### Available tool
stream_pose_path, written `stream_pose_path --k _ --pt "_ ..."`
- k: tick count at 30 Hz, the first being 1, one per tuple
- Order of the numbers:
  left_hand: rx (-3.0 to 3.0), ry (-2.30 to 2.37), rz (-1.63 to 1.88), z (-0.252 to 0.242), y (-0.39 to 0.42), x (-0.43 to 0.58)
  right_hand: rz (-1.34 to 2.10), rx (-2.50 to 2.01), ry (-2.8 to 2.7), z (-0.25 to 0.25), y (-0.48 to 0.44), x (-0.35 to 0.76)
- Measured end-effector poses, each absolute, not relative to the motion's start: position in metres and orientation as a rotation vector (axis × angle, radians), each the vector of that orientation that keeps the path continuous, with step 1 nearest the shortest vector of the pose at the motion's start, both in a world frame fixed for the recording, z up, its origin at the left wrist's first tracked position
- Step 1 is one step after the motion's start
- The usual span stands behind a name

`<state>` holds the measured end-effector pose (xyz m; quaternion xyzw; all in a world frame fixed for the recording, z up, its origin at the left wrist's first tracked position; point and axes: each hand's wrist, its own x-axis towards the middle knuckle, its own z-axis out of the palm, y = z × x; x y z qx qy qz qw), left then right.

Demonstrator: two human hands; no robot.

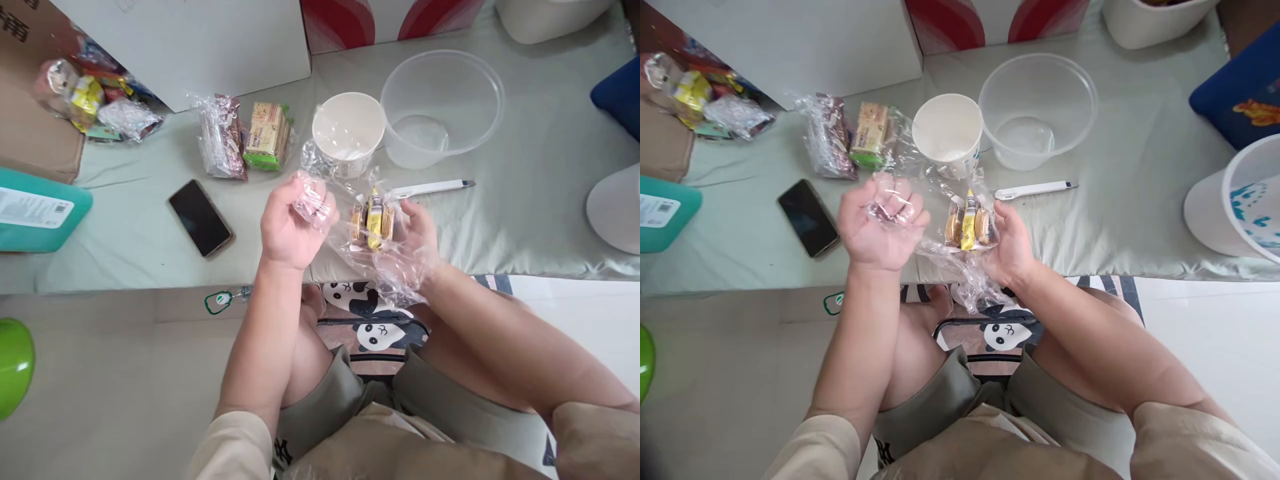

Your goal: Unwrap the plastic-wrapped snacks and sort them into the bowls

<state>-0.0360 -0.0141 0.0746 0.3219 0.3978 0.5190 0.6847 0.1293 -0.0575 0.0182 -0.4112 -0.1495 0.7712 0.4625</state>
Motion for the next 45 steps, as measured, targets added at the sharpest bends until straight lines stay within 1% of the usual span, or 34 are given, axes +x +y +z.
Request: stream_pose_path --k 4,7,9,11,14,18,21,24,27,30,34,37,40,45 --pt "0.694 0.912 1.276 0.080 -0.013 -0.040 1.909 -0.976 -0.396 0.017 -0.059 0.130" --pt "0.685 0.942 1.441 0.079 -0.013 -0.043 1.995 -0.943 -0.392 0.015 -0.060 0.127" --pt "0.678 0.866 1.594 0.079 -0.013 -0.043 2.041 -0.881 -0.395 0.014 -0.060 0.124" --pt "0.684 0.716 1.676 0.082 -0.013 -0.041 2.072 -0.817 -0.380 0.012 -0.060 0.120" --pt "0.682 0.603 1.685 0.092 -0.011 -0.038 2.099 -0.792 -0.339 0.006 -0.060 0.117" --pt "0.651 0.713 1.708 0.102 -0.007 -0.038 2.116 -0.748 -0.373 0.001 -0.061 0.118" --pt "0.682 0.619 1.698 0.097 -0.007 -0.047 2.109 -0.709 -0.357 0.002 -0.059 0.122" --pt "0.720 0.513 1.790 0.079 -0.007 -0.063 2.072 -0.730 -0.314 0.007 -0.057 0.125" --pt "0.774 0.562 1.852 0.059 -0.002 -0.082 1.976 -0.809 -0.386 0.011 -0.055 0.131" --pt "0.866 0.674 1.746 0.048 0.004 -0.095 1.772 -0.968 -0.606 0.015 -0.056 0.140" --pt "0.870 0.630 1.710 0.047 0.006 -0.100 1.408 -1.186 -0.916 0.019 -0.058 0.156" --pt "0.793 0.581 1.754 0.051 0.008 -0.100 1.222 -1.289 -1.003 0.022 -0.059 0.165" --pt "0.700 0.639 1.707 0.055 0.011 -0.098 1.125 -1.242 -1.001 0.027 -0.060 0.171" --pt "0.633 0.600 1.503 0.062 0.014 -0.094 0.993 -1.097 -0.961 0.041 -0.054 0.176"
